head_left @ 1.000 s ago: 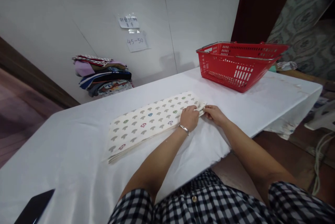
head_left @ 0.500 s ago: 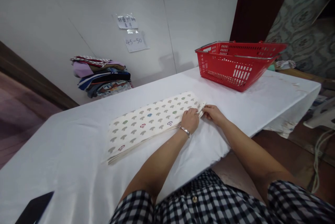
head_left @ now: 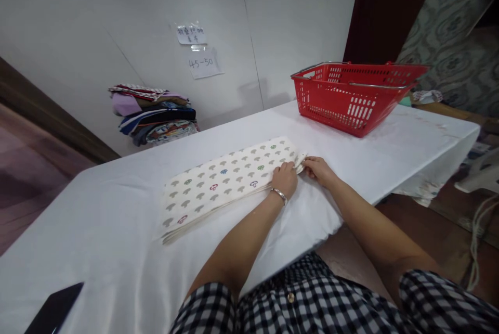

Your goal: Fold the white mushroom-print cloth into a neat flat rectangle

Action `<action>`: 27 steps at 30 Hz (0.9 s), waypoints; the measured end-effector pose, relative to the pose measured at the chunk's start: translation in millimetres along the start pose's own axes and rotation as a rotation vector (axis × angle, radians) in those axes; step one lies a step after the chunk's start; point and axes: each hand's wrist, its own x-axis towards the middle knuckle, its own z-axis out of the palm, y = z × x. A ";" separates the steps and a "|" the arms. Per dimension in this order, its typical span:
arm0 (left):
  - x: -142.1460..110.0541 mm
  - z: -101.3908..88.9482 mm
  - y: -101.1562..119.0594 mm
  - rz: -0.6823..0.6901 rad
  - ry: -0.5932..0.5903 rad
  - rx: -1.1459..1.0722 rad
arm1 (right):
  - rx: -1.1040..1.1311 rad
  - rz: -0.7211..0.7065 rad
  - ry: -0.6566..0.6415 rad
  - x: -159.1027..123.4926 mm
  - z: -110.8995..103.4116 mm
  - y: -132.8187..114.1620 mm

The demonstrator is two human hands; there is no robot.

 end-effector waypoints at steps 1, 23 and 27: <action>-0.1 0.9 0.7 0.001 -0.007 -0.004 | 0.006 0.020 -0.009 -1.6 -0.1 -1.5; -36.3 -6.9 -24.7 0.077 -0.084 -0.181 | -0.086 0.179 0.203 2.0 -13.7 4.8; -84.7 -24.5 -69.0 -0.015 -0.099 -0.199 | -0.055 0.134 0.222 4.8 -15.4 7.8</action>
